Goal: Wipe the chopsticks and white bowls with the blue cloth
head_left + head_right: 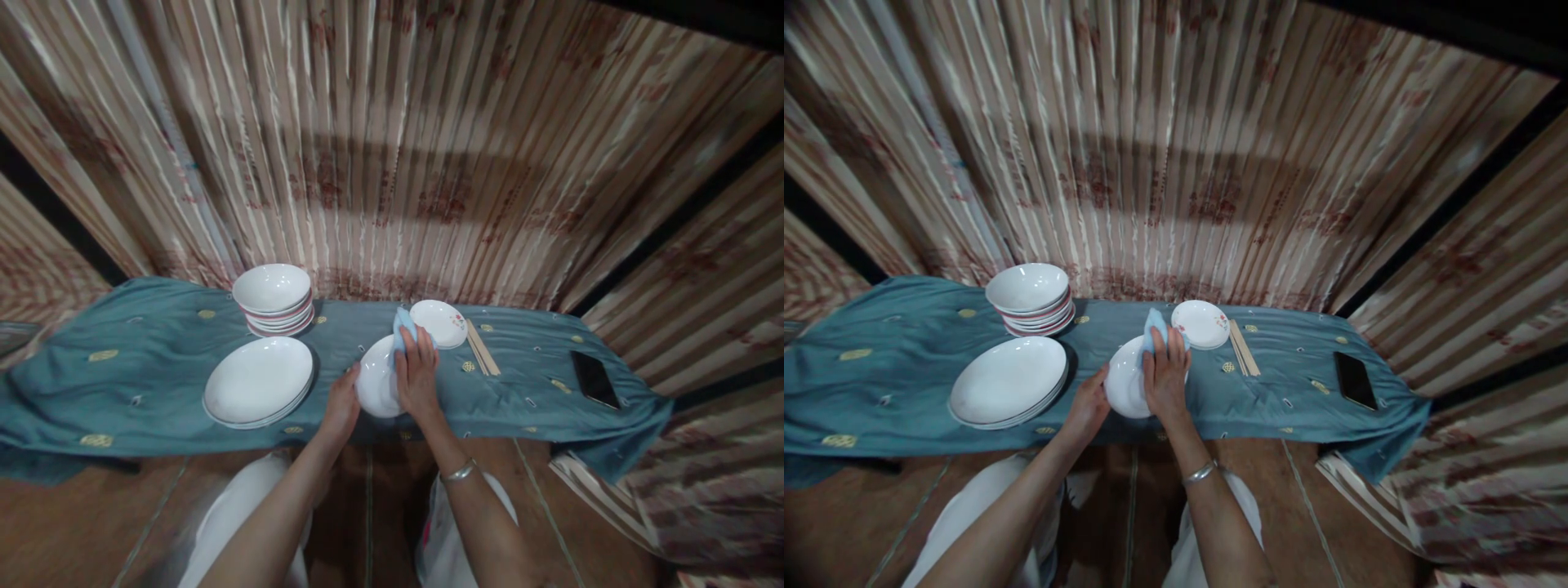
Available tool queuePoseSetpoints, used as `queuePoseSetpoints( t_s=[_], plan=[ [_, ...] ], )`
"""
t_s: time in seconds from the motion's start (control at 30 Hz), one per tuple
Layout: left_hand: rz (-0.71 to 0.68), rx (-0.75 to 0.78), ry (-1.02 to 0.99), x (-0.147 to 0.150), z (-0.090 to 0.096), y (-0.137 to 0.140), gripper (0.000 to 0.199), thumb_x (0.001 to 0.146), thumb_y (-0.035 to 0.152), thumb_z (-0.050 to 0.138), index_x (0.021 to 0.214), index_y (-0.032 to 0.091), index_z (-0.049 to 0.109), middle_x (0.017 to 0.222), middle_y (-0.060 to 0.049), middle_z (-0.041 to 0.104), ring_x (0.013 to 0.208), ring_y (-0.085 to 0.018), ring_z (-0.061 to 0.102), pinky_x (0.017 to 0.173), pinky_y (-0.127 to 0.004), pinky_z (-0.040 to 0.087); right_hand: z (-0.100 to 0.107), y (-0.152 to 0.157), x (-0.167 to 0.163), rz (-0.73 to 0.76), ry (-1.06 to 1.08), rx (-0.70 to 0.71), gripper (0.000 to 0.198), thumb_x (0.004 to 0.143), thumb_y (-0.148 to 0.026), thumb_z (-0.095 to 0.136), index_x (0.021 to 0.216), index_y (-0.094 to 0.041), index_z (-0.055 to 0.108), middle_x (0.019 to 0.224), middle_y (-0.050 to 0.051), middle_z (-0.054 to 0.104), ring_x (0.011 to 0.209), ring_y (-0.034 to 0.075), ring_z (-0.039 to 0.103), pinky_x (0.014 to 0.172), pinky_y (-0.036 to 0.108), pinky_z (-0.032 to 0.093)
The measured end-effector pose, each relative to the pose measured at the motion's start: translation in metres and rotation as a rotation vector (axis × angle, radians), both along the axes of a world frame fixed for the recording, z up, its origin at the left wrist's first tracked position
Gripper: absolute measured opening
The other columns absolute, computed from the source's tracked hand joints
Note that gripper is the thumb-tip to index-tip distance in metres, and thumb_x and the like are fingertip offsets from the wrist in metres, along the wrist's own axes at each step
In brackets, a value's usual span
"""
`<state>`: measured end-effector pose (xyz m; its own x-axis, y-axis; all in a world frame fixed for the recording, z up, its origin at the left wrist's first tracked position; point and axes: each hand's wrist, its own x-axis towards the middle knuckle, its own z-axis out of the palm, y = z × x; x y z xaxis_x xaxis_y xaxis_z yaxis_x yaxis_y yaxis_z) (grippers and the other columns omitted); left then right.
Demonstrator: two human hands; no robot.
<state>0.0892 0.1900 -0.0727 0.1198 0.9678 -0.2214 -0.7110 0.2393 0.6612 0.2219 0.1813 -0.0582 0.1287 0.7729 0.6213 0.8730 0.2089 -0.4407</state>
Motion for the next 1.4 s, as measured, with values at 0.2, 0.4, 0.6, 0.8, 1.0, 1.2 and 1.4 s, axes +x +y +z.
queuePoseSetpoints(
  t_s=[0.2,0.4,0.6,0.8,1.0,1.2,1.4],
  plan=[
    [0.012,0.003,0.021,-0.001,0.007,-0.003,0.026,0.069,0.032,0.072,0.08,0.009,0.071,0.079,-0.01,0.073,0.1,-0.028,0.063,0.091,-0.037,0.046,-0.017,0.007,0.013,0.012,0.132,-0.007,0.047,0.098,-0.036,0.021,0.142,-0.02,0.031,0.147,0.013,0.035,0.139,0.025,0.023,0.107,0.055,0.024],
    [0.045,-0.037,0.049,-0.006,0.002,-0.001,0.019,0.072,0.028,0.069,0.082,0.012,0.07,0.076,-0.007,0.073,0.097,-0.026,0.064,0.09,-0.035,0.047,-0.032,0.009,0.021,0.045,0.255,0.026,0.051,0.098,-0.038,0.02,0.142,-0.015,0.031,0.143,0.016,0.039,0.136,0.024,0.03,0.108,0.053,0.03],
    [0.055,-0.086,0.027,-0.005,0.007,-0.002,0.019,0.085,0.023,0.053,0.083,0.013,0.069,0.075,-0.006,0.073,0.098,-0.022,0.064,0.092,-0.033,0.047,-0.056,0.009,0.023,0.024,0.424,-0.028,0.055,0.096,-0.044,0.021,0.142,-0.014,0.031,0.144,0.016,0.038,0.135,0.023,0.033,0.11,0.049,0.029],
    [0.07,-0.129,-0.034,-0.006,0.005,-0.002,0.019,0.084,0.025,0.055,0.086,0.012,0.068,0.085,-0.007,0.073,0.101,-0.022,0.064,0.094,-0.033,0.046,-0.08,0.005,0.018,-0.004,0.516,-0.127,0.061,0.094,-0.049,0.023,0.144,-0.014,0.027,0.147,0.016,0.035,0.137,0.023,0.03,0.11,0.046,0.028],
    [0.106,-0.237,-0.017,-0.007,0.004,0.001,0.021,0.087,0.025,0.051,0.083,0.012,0.067,0.081,-0.007,0.073,0.096,-0.021,0.065,0.092,-0.033,0.048,-0.081,-0.007,0.009,-0.021,0.55,-0.218,0.068,0.091,-0.054,0.025,0.146,-0.014,0.022,0.151,0.015,0.026,0.141,0.026,0.021,0.11,0.051,0.024],
    [0.091,-0.254,0.035,-0.009,0.0,0.003,0.023,0.089,0.027,0.048,0.084,0.013,0.066,0.081,-0.007,0.073,0.091,-0.02,0.066,0.084,-0.032,0.052,-0.076,-0.026,0.004,0.014,0.485,-0.3,0.069,0.093,-0.053,0.026,0.148,-0.014,0.014,0.154,0.013,0.019,0.144,0.026,0.01,0.112,0.051,0.021],
    [0.062,-0.257,0.067,-0.009,-0.003,0.004,0.024,0.09,0.029,0.047,0.085,0.013,0.065,0.082,-0.007,0.072,0.086,-0.019,0.066,0.077,-0.03,0.053,-0.081,-0.048,0.0,0.047,0.41,-0.313,0.067,0.095,-0.049,0.029,0.15,-0.016,0.007,0.156,0.014,0.011,0.144,0.027,0.005,0.112,0.054,0.02]
  ],
)
